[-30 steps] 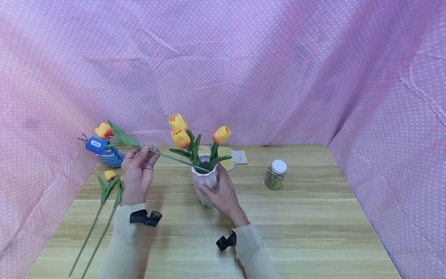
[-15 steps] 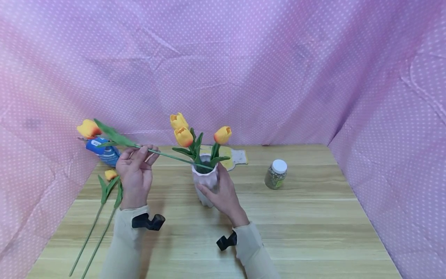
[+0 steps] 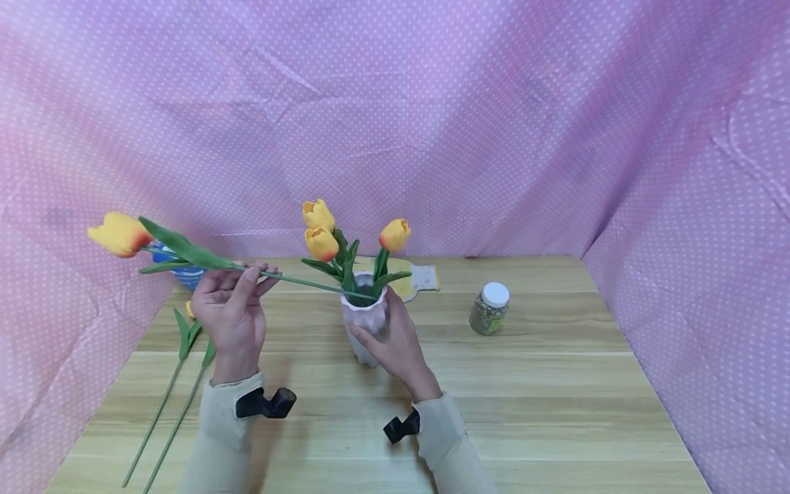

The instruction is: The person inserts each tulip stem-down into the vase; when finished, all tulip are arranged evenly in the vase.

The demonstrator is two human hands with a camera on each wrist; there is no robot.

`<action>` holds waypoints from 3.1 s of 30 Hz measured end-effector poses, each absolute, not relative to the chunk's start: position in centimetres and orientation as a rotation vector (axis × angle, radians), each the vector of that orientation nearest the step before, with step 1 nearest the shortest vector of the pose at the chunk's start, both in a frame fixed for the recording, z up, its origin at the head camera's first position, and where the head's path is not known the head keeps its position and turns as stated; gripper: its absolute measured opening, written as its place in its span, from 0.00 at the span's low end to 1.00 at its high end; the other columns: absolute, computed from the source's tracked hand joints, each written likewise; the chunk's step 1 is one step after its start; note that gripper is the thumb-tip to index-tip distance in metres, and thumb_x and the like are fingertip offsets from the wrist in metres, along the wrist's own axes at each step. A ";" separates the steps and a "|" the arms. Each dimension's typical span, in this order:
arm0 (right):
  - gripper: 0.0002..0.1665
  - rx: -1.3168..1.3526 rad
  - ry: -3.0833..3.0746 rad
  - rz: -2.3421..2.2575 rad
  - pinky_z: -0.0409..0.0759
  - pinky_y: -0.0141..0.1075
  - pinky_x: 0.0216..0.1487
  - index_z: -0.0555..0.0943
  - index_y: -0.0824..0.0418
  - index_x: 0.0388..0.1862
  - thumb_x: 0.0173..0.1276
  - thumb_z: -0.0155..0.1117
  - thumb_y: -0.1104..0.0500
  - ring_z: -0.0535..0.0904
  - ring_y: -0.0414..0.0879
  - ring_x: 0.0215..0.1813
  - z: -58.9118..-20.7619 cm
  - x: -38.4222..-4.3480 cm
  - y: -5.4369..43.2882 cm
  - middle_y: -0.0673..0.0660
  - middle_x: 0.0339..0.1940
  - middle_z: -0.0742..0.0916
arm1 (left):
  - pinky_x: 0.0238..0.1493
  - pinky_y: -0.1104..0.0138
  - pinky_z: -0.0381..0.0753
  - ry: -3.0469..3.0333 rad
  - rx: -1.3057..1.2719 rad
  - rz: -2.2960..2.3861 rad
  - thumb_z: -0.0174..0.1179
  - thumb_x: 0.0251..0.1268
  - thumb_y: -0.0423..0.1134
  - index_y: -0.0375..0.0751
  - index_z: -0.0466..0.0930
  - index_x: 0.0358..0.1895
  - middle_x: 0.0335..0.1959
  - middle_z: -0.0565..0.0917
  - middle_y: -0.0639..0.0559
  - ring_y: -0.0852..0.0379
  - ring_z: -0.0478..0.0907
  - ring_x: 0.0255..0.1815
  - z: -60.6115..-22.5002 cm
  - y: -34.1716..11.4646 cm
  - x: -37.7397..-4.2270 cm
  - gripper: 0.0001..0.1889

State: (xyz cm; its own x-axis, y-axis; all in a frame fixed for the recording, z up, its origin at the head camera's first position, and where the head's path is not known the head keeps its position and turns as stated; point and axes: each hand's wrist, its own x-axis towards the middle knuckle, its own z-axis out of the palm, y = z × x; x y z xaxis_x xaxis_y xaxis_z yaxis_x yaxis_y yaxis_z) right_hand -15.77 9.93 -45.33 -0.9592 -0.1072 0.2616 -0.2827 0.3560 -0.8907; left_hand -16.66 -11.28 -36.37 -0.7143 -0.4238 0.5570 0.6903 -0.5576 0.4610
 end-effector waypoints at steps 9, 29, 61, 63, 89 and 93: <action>0.52 0.365 -2.444 1.653 0.65 0.66 0.75 0.56 0.57 0.79 0.64 0.73 0.51 0.66 0.60 0.78 -45.2 -15.8 9.7 0.60 0.77 0.70 | 0.37 0.58 0.92 -1.078 -0.500 -2.206 0.58 0.58 0.12 0.28 0.81 0.37 0.31 0.90 0.42 0.49 0.90 0.32 -37.0 -10.3 -16.7 0.11; 0.52 0.334 -2.452 1.674 0.62 0.66 0.77 0.55 0.56 0.80 0.64 0.72 0.50 0.64 0.59 0.79 -45.4 -15.8 9.9 0.58 0.77 0.69 | 0.41 0.67 0.91 -1.399 -0.472 -2.033 0.67 0.58 0.21 0.37 0.84 0.38 0.34 0.89 0.55 0.62 0.88 0.33 -37.4 -8.1 -15.2 0.09; 0.51 0.365 -2.440 1.651 0.63 0.65 0.77 0.55 0.55 0.80 0.65 0.72 0.50 0.65 0.58 0.78 -45.7 -15.9 9.9 0.58 0.77 0.70 | 0.41 0.65 0.91 -1.297 -0.667 -2.013 0.67 0.60 0.24 0.35 0.84 0.47 0.39 0.91 0.53 0.60 0.89 0.38 -37.2 -10.6 -15.8 0.12; 0.51 0.364 -2.441 1.657 0.63 0.66 0.77 0.55 0.55 0.80 0.65 0.72 0.50 0.65 0.58 0.78 -45.7 -15.9 9.9 0.58 0.77 0.70 | 0.40 0.64 0.91 -1.208 -0.696 -2.070 0.66 0.60 0.24 0.32 0.82 0.48 0.39 0.91 0.50 0.58 0.90 0.38 -36.9 -11.2 -16.1 0.13; 0.50 0.377 -2.423 1.655 0.62 0.67 0.76 0.56 0.57 0.79 0.65 0.71 0.50 0.66 0.58 0.78 -45.7 -15.9 9.9 0.59 0.76 0.71 | 0.43 0.68 0.90 -1.242 -0.367 -1.597 0.75 0.55 0.35 0.12 0.76 0.39 0.38 0.87 0.52 0.58 0.88 0.40 -33.9 -7.7 -13.4 0.25; 0.50 0.380 -2.419 1.652 0.63 0.67 0.76 0.56 0.57 0.79 0.64 0.72 0.51 0.66 0.59 0.77 -45.7 -15.9 9.9 0.60 0.75 0.71 | 0.42 0.70 0.90 -1.251 -0.278 -1.559 0.75 0.56 0.35 0.13 0.77 0.37 0.37 0.87 0.56 0.61 0.87 0.37 -33.7 -7.1 -13.6 0.24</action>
State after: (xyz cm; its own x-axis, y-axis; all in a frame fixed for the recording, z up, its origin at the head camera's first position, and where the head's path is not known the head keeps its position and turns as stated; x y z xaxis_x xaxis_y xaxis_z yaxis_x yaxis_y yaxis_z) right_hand -15.87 9.92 -45.72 -0.9496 -0.1045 0.2954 -0.3132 0.3473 -0.8839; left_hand -13.57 -7.13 -33.68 -0.4052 -0.5741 0.7115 0.8189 0.1180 0.5617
